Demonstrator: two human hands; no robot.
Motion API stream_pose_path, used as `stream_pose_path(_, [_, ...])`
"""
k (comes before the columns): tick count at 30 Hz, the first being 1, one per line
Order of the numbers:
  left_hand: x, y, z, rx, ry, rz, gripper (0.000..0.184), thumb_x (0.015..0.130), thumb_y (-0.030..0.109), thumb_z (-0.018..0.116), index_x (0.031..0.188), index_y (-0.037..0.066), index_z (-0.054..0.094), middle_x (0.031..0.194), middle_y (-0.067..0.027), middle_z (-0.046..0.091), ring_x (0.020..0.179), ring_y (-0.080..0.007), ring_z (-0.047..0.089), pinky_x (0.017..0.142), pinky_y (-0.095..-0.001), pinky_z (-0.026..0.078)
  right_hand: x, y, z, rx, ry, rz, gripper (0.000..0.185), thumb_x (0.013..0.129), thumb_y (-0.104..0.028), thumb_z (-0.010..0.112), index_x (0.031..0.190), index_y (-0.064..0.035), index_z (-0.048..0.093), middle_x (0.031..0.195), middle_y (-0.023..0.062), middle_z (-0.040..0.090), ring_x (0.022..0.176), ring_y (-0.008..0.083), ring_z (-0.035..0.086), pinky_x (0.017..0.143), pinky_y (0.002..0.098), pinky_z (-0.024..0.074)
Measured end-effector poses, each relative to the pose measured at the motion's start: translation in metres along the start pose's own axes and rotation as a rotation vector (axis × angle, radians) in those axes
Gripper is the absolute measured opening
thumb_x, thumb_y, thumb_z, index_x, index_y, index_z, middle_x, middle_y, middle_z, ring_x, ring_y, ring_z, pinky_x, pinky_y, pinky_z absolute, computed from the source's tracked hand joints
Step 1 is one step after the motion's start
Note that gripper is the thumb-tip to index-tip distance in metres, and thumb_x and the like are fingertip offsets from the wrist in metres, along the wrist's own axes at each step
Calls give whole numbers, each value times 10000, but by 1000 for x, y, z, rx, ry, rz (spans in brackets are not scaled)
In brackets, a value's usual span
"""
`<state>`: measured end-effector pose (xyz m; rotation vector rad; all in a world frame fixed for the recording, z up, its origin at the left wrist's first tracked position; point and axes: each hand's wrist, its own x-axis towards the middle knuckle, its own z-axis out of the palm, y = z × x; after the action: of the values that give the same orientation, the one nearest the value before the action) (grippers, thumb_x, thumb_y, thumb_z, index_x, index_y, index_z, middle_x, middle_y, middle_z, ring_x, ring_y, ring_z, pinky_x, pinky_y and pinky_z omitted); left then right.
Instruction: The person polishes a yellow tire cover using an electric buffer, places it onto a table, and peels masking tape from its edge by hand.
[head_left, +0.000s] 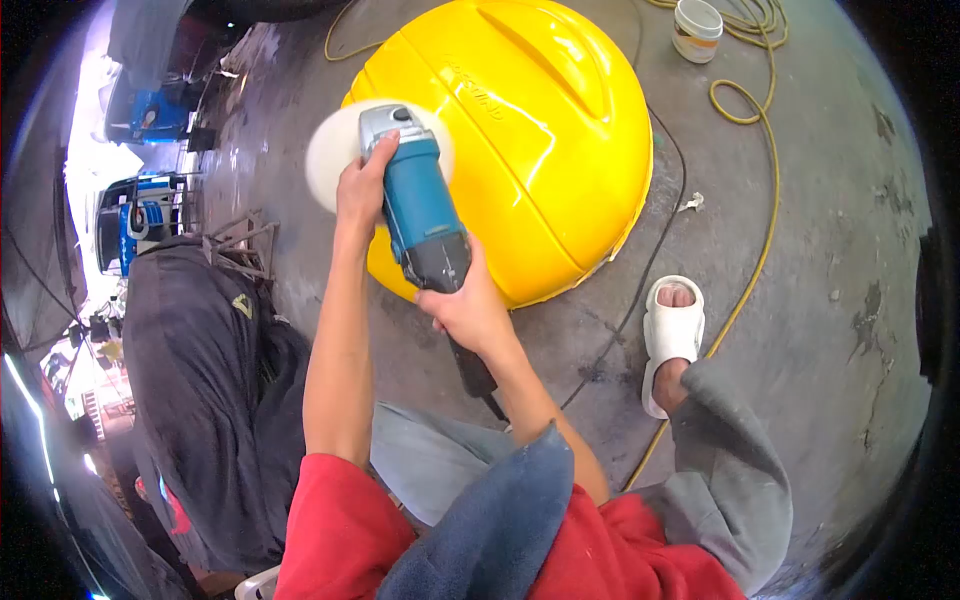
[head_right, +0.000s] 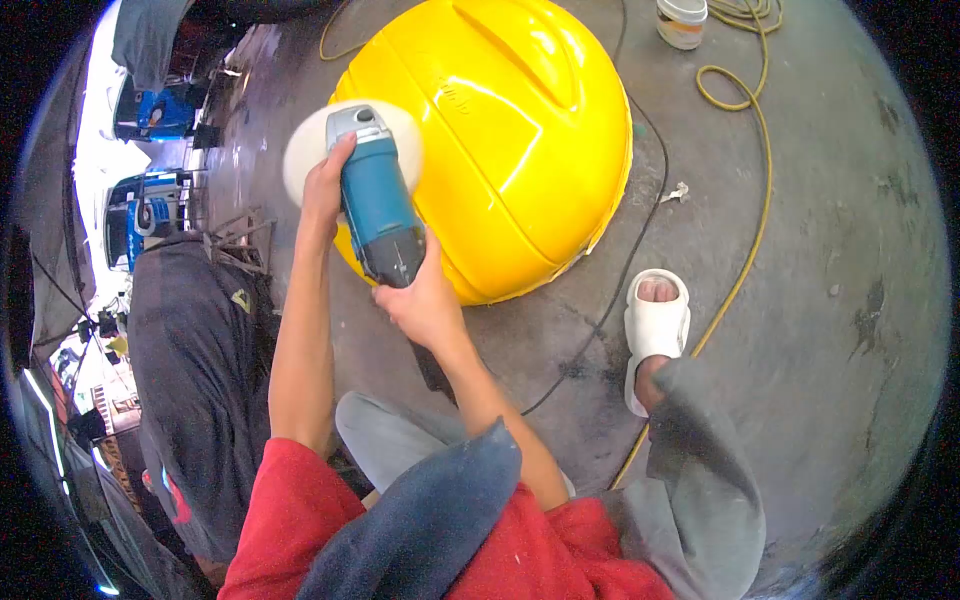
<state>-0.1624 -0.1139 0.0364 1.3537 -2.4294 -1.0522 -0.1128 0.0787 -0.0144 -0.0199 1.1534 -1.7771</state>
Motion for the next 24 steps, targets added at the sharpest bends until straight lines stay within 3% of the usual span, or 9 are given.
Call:
stream_pose_path(3, [9, 11, 15, -151, -110, 25, 769, 753, 584, 618, 1030, -132, 594, 928, -172, 640, 799, -204, 618, 740, -294, 477, 8, 5, 1, -162, 159, -198, 912, 681, -45, 675, 1406, -23, 123, 834, 125, 575, 490, 163, 532, 454, 299, 456])
stream_pose_path(6, [12, 9, 14, -136, -101, 27, 748, 769, 563, 616, 1050, -130, 588, 946, -162, 635, 810, -203, 613, 746, -281, 474, 8, 3, 1, -113, 164, -216, 922, 680, -41, 673, 1412, -27, 113, 844, 127, 576, 490, 165, 533, 459, 299, 457])
stream_pose_path(7, [9, 4, 7, -151, -78, 19, 742, 773, 555, 618, 1057, -129, 586, 952, -165, 634, 816, -204, 612, 749, -279, 474, 10, 5, 1, -103, 101, -139, 937, 668, -102, 686, 1416, -24, 126, 999, 218, 558, 779, 289, 544, 677, 359, 449])
stream_pose_path(9, [6, -2, -2, -160, -58, 22, 736, 776, 547, 621, 1065, -129, 583, 959, -167, 632, 823, -205, 612, 751, -277, 474, 16, 9, 1, -84, 42, -72, 957, 656, -163, 700, 1419, -21, 140, 1154, 309, 539, 1068, 413, 555, 896, 419, 441])
stream_pose_path(15, [7, 5, 10, -218, -128, 22, 727, 795, 527, 620, 1104, -129, 565, 986, -157, 623, 847, -190, 594, 778, -261, 455, 9, 8, 10, -119, 110, -57, 960, 648, -143, 694, 1419, -26, 134, 1157, 311, 537, 1065, 415, 555, 904, 422, 436])
stream_pose_path(17, [21, 9, 16, -236, -130, 57, 718, 795, 535, 610, 1075, -126, 581, 972, -158, 622, 859, -182, 585, 793, -258, 444, 15, 7, 16, -175, 280, -195, 938, 659, -33, 673, 1413, -28, 116, 900, 147, 570, 498, 166, 531, 454, 298, 452])
stream_pose_path(21, [38, 9, 3, -127, -99, 35, 713, 773, 570, 593, 987, -110, 632, 894, -147, 642, 797, -185, 603, 742, -274, 466, 44, -3, 9, -78, 145, -236, 932, 649, -37, 678, 1404, -17, 134, 892, 141, 568, 509, 166, 539, 463, 294, 457])
stream_pose_path(23, [42, 7, -9, -47, -27, -91, 717, 762, 578, 598, 981, -104, 640, 879, -141, 651, 779, -195, 615, 721, -282, 474, 44, -22, 5, 17, -86, -1, 902, 652, -115, 685, 1391, -32, 174, 1013, 250, 603, 921, 418, 612, 820, 433, 476])
stream_pose_path(24, [40, 9, -12, -44, -33, -81, 749, 757, 590, 600, 1026, -109, 625, 928, -149, 650, 820, -199, 618, 737, -282, 471, 42, -25, 8, -14, -72, 11, 892, 664, -121, 676, 1394, -31, 170, 1023, 258, 606, 934, 416, 611, 825, 435, 476])
